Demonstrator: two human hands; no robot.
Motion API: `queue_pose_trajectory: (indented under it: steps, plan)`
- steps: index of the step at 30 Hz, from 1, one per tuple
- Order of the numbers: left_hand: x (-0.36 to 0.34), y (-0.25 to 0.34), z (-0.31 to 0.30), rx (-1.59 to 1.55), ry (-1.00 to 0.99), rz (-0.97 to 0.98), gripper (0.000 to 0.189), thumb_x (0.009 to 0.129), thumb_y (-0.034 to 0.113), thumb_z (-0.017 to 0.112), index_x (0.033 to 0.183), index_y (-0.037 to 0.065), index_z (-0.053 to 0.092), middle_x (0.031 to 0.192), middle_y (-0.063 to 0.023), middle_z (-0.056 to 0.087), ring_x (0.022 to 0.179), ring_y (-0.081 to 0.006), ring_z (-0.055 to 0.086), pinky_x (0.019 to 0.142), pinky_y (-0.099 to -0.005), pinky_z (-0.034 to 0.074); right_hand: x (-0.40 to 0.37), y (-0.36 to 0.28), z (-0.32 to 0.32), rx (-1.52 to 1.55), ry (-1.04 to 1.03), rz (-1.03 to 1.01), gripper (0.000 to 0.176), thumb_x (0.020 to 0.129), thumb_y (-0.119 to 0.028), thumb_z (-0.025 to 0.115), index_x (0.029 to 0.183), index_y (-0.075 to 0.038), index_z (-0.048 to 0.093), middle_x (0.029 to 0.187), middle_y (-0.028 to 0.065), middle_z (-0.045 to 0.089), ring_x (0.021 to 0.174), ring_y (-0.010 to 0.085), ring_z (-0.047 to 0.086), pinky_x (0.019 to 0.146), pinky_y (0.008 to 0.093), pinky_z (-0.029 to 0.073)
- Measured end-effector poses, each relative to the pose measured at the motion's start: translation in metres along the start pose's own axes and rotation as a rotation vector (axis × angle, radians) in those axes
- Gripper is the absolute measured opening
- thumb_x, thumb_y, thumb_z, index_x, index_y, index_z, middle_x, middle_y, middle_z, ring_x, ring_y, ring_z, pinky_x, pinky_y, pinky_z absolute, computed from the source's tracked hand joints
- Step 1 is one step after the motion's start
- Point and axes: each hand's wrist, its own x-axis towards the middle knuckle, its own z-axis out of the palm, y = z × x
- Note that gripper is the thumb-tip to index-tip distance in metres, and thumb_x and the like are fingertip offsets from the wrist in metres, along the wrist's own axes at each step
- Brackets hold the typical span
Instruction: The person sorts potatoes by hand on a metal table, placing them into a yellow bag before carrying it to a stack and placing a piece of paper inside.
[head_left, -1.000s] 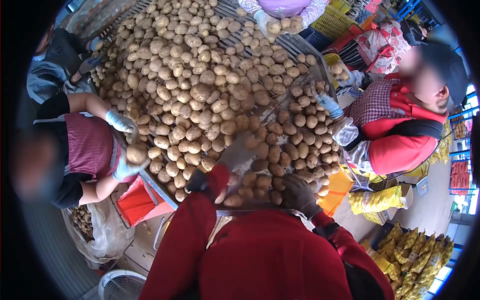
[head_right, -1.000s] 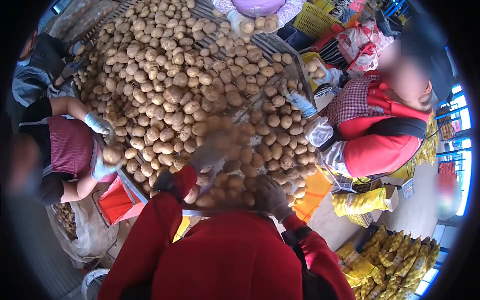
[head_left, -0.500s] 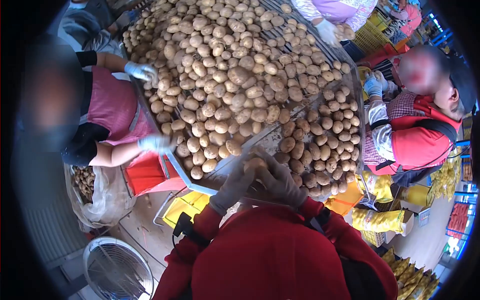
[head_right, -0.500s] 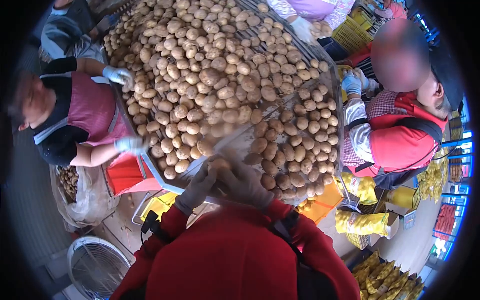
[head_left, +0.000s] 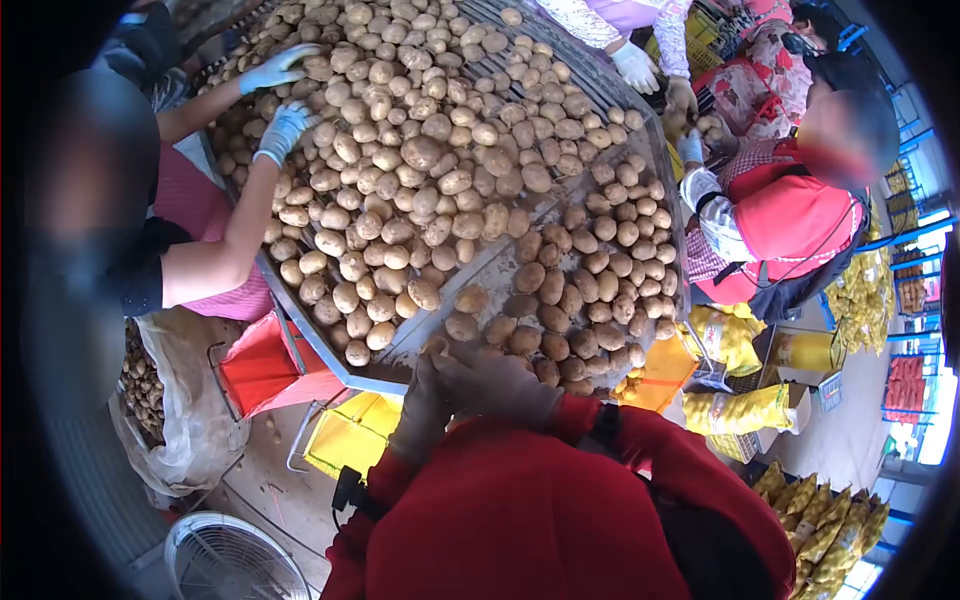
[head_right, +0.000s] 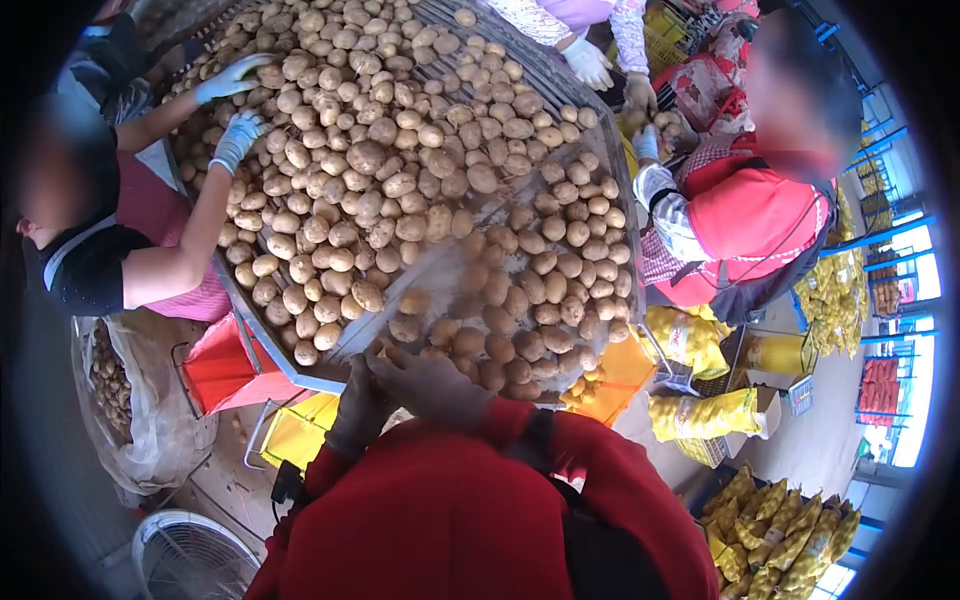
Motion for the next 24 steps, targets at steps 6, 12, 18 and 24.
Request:
queue_pose_trajectory:
  steps: [6,12,18,24]
  plan:
    - [-0.017,-0.004,-0.061,0.517,0.108,0.461,0.051,0.087,0.006,0.073,0.129,0.001,0.046,0.104,-0.0116,0.064,0.091,-0.0233,0.066,0.08,-0.0369,0.056,0.004,0.063,-0.077,-0.111,-0.054,0.075,0.035,0.091,-0.017,0.064,0.126,-0.014,0.061,0.12,0.0131,0.068,0.109,0.0366,0.066,0.092,0.0469,0.054]
    - [-0.09,-0.025,-0.136,0.755,0.564,0.406,0.048,0.083,0.009,0.081,0.123,0.002,0.055,0.101,-0.0116,0.068,0.09,-0.0252,0.069,0.075,-0.0381,0.056,-0.018,0.095,-0.046,-0.204,0.199,0.157,0.046,0.093,-0.017,0.064,0.139,-0.015,0.058,0.131,0.0099,0.066,0.119,0.0337,0.063,0.096,0.0448,0.053]
    - [-0.186,-0.156,-0.28,0.503,1.276,-0.345,0.064,0.099,0.046,0.061,0.143,0.001,0.049,0.139,-0.0203,0.056,0.121,-0.0325,0.061,0.098,-0.0449,0.052,-0.057,0.083,-0.019,-0.113,0.232,0.321,0.048,0.092,-0.018,0.063,0.139,-0.012,0.058,0.139,0.0139,0.061,0.126,0.037,0.059,0.103,0.0469,0.05]
    - [-0.07,-0.035,-0.172,1.002,0.941,0.127,0.056,0.1,0.024,0.06,0.147,-0.003,0.047,0.145,-0.0282,0.054,0.135,-0.0441,0.051,0.114,-0.0471,0.041,-0.071,0.088,-0.008,-0.323,0.442,0.32,0.048,0.087,-0.014,0.064,0.135,-0.01,0.06,0.138,0.0163,0.06,0.125,0.0374,0.059,0.106,0.0479,0.047]
